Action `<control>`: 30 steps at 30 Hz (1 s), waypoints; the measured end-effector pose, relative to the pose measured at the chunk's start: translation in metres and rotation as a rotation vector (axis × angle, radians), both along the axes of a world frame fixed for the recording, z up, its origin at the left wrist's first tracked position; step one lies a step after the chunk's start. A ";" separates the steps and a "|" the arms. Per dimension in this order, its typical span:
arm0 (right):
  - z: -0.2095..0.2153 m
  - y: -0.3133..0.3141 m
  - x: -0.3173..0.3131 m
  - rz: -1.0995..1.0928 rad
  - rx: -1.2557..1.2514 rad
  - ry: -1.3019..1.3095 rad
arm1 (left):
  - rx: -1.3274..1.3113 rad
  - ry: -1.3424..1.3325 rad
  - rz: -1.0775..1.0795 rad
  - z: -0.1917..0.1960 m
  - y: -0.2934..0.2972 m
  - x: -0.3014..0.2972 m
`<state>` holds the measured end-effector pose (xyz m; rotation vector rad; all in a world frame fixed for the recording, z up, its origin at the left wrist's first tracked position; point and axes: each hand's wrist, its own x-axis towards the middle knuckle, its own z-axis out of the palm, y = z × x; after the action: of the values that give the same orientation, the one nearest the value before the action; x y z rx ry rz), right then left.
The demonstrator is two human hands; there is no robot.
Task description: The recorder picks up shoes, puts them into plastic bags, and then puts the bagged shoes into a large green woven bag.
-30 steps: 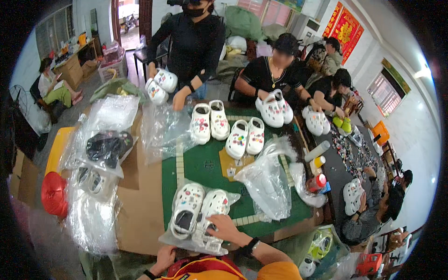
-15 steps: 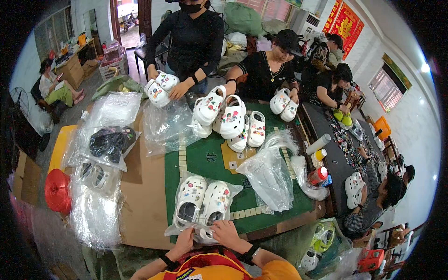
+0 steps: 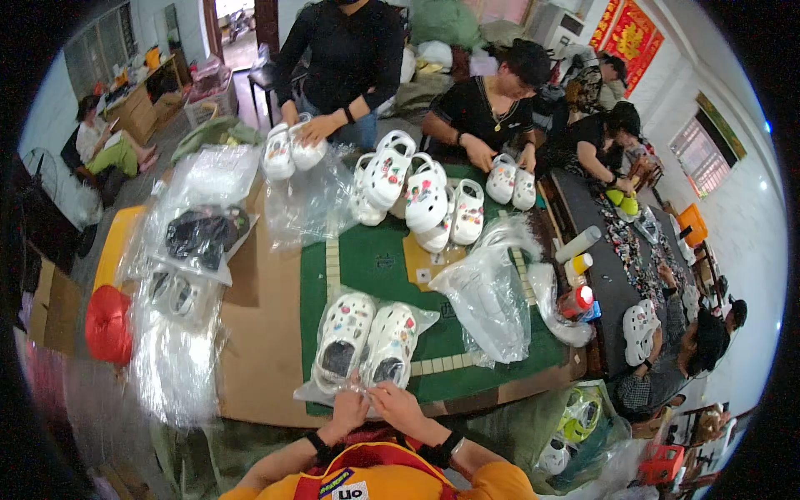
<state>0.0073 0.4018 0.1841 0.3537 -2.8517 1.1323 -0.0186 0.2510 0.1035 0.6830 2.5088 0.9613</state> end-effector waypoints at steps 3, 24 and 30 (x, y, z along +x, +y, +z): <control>-0.009 0.000 -0.006 0.124 0.268 -0.001 | -0.126 0.174 0.103 0.023 0.025 -0.014; -0.029 0.016 0.029 -0.166 -0.075 -0.265 | -0.038 -0.005 0.560 -0.018 0.056 -0.008; -0.027 0.016 0.029 -0.217 -0.125 -0.230 | 0.045 -0.026 0.415 0.008 0.053 -0.031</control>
<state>0.0364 0.4181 0.1568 -0.0976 -2.8960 1.3758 -0.0496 0.3042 0.1116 0.1565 2.6665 1.1556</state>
